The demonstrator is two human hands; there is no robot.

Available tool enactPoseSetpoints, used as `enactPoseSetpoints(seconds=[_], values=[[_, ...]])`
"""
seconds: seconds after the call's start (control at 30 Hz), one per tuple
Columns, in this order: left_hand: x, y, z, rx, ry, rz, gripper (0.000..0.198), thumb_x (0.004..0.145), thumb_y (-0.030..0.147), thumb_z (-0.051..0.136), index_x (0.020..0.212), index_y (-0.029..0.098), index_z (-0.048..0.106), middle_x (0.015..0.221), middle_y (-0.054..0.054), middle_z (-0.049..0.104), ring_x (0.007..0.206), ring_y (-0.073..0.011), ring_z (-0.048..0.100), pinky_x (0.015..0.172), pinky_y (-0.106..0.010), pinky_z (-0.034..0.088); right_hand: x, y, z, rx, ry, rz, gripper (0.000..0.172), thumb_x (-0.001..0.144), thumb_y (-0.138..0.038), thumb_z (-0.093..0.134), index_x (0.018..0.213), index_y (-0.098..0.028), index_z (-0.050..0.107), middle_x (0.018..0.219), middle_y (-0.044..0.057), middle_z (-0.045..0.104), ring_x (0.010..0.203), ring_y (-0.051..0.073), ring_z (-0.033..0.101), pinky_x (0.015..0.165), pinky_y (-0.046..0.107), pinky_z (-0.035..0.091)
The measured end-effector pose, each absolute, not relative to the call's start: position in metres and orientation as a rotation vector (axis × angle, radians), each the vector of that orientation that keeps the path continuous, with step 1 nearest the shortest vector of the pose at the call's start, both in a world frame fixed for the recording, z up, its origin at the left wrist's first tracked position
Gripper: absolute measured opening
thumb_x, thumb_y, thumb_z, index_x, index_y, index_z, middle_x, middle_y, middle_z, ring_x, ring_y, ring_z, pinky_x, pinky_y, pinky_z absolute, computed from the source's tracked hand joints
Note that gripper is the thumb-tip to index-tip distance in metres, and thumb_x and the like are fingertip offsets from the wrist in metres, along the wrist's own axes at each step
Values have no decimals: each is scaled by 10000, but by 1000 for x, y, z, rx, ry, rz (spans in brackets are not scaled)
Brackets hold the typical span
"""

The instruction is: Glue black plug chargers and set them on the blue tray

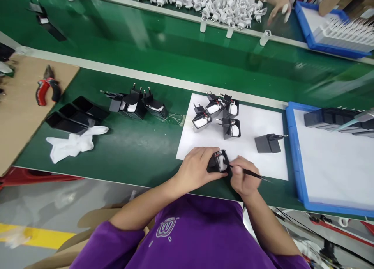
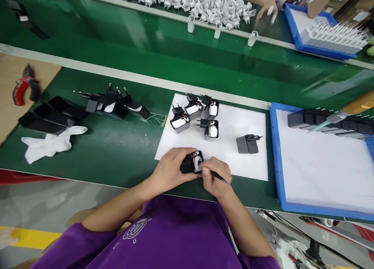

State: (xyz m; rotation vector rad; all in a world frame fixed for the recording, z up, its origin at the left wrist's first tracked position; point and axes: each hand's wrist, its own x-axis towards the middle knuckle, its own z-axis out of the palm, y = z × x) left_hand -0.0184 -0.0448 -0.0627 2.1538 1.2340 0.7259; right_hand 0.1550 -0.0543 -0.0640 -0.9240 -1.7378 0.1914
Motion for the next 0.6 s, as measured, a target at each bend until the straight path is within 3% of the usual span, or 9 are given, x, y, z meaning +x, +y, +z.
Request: enactPoseSetpoints(seconds=[0.1, 0.2, 0.33, 0.43, 0.6], values=[[-19, -47, -65, 2117, 1191, 747, 657, 739, 490, 748, 1248, 214, 437, 1189, -96, 629, 1069, -274, 624, 925, -435, 515, 164, -53, -60, -938, -1454, -9, 212, 956, -250, 400, 898, -224, 602, 760, 40, 526, 680, 197, 567, 610, 378, 480], [-21, -48, -65, 2003, 1157, 801, 780, 724, 443, 774, 1339, 252, 334, 1240, -96, 566, 1096, -264, 610, 913, -427, 532, 169, -53, -47, -1060, -1645, 39, 203, 941, -201, 408, 1006, -233, 598, 930, 79, 576, 888, 236, 598, 755, 427, 502], [-22, -49, -70, 1815, 1072, 930, 836, 730, 328, 777, 1380, 292, 253, 1282, -100, 489, 1121, -241, 602, 914, -400, 540, 160, -55, -30, -1120, -2061, 235, 310, 884, -149, 512, 1182, -223, 559, 917, 68, 560, 837, 191, 586, 708, 344, 519], [-22, -50, -76, 1738, 1037, 983, 869, 722, 217, 749, 1395, 279, 202, 1270, -109, 501, 1160, -255, 583, 966, -425, 506, 146, -54, -26, -1182, -2290, 232, 317, 863, -245, 593, 1166, -156, 574, 958, 105, 572, 854, 223, 591, 684, 368, 530], [-19, -50, -76, 1643, 1101, 895, 870, 697, 173, 723, 1383, 266, 197, 1211, -95, 552, 1068, -243, 632, 919, -416, 524, 138, -50, -30, -1330, -2308, 230, 258, 864, -165, 552, 1111, -147, 626, 951, 108, 595, 786, 216, 606, 662, 368, 538]])
